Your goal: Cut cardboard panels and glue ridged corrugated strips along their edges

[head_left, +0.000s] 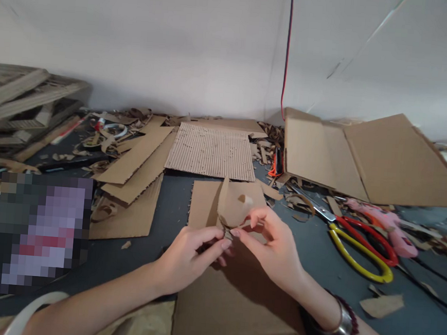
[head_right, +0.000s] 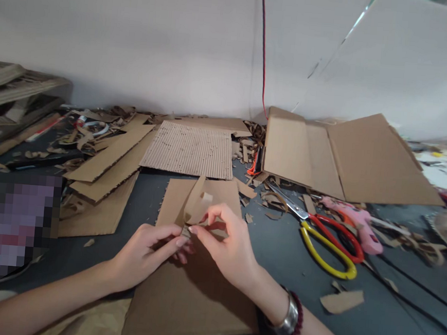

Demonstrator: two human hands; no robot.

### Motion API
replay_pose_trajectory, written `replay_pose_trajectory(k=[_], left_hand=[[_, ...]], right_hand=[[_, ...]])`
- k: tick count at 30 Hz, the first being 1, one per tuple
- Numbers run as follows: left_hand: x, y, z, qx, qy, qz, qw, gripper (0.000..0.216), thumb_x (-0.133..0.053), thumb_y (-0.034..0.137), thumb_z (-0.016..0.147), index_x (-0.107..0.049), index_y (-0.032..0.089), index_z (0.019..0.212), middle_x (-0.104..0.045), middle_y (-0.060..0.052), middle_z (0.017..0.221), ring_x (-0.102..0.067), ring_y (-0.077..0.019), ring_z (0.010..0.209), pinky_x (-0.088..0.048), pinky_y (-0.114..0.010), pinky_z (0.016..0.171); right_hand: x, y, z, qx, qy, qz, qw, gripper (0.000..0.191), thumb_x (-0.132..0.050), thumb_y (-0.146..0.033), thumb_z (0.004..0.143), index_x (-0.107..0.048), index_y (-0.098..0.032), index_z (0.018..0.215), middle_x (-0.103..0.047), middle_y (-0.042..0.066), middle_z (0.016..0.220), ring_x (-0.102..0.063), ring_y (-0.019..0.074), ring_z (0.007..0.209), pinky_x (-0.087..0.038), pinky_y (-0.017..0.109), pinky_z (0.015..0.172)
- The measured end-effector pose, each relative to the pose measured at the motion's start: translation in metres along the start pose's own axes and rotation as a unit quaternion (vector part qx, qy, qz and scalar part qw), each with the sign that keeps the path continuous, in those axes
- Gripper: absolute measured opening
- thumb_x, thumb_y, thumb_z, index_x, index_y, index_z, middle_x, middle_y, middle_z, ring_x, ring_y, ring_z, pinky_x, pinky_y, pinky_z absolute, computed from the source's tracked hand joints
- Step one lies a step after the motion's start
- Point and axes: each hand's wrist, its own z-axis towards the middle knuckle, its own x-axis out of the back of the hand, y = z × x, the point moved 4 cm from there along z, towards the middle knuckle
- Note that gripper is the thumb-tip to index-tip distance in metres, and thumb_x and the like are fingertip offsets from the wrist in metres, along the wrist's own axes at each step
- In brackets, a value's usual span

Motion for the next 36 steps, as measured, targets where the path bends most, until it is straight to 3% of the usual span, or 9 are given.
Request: replay_pose_trajectory(k=[3,5,13,20,27,36], left_hand=[[-0.001,-0.001,0.000,-0.001,-0.002,-0.006,1.000,0.025,-0.041,0.029,0.087,-0.058,0.014,0.077,-0.066,-0.003,0.070,-0.064,-0.0118,0.063,-0.051,-0.019,0.058],[-0.001,0.000,0.001,-0.004,-0.002,-0.004,1.000,0.024,-0.041,0.029,0.087,-0.058,0.015,0.078,-0.066,-0.002,0.069,-0.064,-0.0115,0.062,-0.051,-0.018,0.058],[-0.002,-0.001,0.000,-0.012,-0.011,0.017,1.000,0.022,-0.041,0.027,0.087,-0.058,0.015,0.080,-0.067,-0.002,0.073,-0.065,-0.0100,0.060,-0.051,-0.017,0.058],[-0.003,0.002,0.001,-0.020,-0.019,0.062,0.998,0.023,-0.041,0.026,0.087,-0.058,0.015,0.077,-0.064,0.000,0.064,-0.064,-0.0097,0.059,-0.050,-0.017,0.059],[-0.004,-0.001,0.000,-0.011,-0.016,0.045,0.999,0.023,-0.040,0.026,0.087,-0.057,0.015,0.077,-0.066,-0.002,0.066,-0.065,-0.0109,0.060,-0.050,-0.018,0.058],[-0.004,0.001,0.000,-0.007,-0.017,0.011,1.000,0.022,-0.039,0.024,0.087,-0.055,0.014,0.078,-0.066,-0.003,0.074,-0.065,-0.0099,0.060,-0.051,-0.017,0.056]], right_hand=[[0.001,-0.011,-0.001,0.108,-0.026,-0.083,0.990,0.008,-0.057,-0.014,0.076,-0.057,-0.021,0.075,-0.056,-0.001,0.073,-0.055,0.0102,0.067,-0.047,0.022,0.062],[0.000,-0.014,-0.001,0.131,-0.044,-0.110,0.984,0.011,-0.057,-0.014,0.077,-0.063,-0.021,0.082,-0.057,0.001,0.076,-0.055,0.0104,0.068,-0.046,0.022,0.063],[0.000,-0.003,0.005,-0.002,-0.081,-0.041,0.996,0.005,-0.063,-0.021,0.074,-0.067,-0.020,0.072,-0.053,-0.001,0.071,-0.055,0.0097,0.065,-0.044,0.021,0.059],[-0.004,-0.012,0.000,0.031,-0.114,-0.092,0.989,0.011,-0.047,-0.016,0.083,-0.054,-0.018,0.074,-0.052,0.001,0.075,-0.051,0.0106,0.070,-0.042,0.023,0.065],[-0.008,-0.009,-0.002,-0.024,-0.114,-0.075,0.990,0.013,-0.043,-0.022,0.085,-0.050,-0.019,0.074,-0.052,0.001,0.075,-0.050,0.0113,0.067,-0.041,0.022,0.058],[-0.006,-0.008,0.000,-0.031,-0.097,-0.061,0.993,0.014,-0.042,-0.023,0.086,-0.049,-0.020,0.074,-0.051,0.000,0.072,-0.049,0.0104,0.066,-0.040,0.020,0.056]])
